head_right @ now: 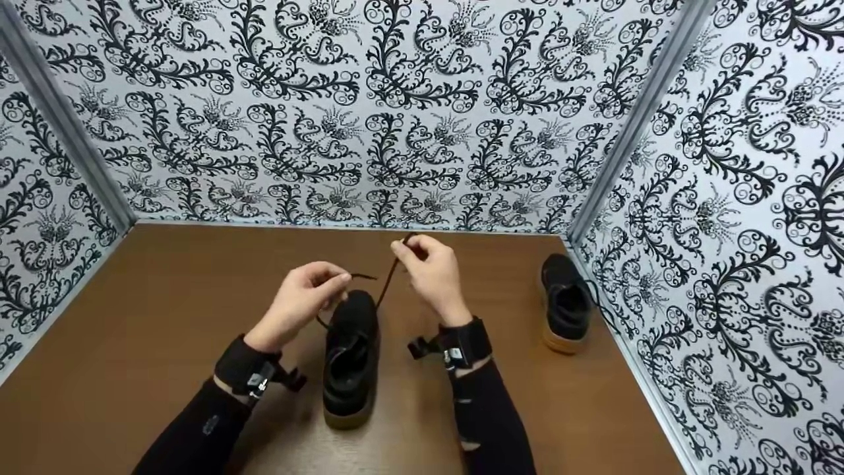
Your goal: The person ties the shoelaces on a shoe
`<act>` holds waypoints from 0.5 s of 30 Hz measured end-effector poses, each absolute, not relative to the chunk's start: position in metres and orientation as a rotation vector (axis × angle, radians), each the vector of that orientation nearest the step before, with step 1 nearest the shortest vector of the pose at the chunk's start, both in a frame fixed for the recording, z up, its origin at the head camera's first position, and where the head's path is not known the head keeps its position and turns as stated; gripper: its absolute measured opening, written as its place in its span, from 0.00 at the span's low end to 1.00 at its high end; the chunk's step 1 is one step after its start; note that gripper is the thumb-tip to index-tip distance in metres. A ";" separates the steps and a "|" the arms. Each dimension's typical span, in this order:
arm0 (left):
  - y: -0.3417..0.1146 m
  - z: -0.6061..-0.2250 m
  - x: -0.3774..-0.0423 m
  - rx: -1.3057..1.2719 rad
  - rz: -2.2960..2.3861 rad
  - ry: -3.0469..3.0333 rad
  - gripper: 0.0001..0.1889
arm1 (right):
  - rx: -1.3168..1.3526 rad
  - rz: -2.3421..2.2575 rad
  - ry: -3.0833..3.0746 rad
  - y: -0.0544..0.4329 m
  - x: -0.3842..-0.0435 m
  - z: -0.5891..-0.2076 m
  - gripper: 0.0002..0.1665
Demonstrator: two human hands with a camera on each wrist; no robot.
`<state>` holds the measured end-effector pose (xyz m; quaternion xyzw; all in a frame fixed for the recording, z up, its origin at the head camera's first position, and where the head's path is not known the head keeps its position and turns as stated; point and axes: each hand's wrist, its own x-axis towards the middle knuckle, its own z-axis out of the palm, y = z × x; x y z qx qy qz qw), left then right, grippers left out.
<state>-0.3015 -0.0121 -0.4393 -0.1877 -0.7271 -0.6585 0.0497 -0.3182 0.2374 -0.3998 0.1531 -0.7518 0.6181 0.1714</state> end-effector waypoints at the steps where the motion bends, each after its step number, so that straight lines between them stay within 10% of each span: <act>1: -0.012 -0.440 -0.302 -0.569 -2.021 -2.204 0.08 | 0.442 1.762 -2.127 0.237 -0.318 -0.400 0.13; 15: 0.003 -0.448 -0.304 -0.604 -2.179 -2.136 0.11 | 0.510 1.915 -2.077 0.231 -0.318 -0.400 0.17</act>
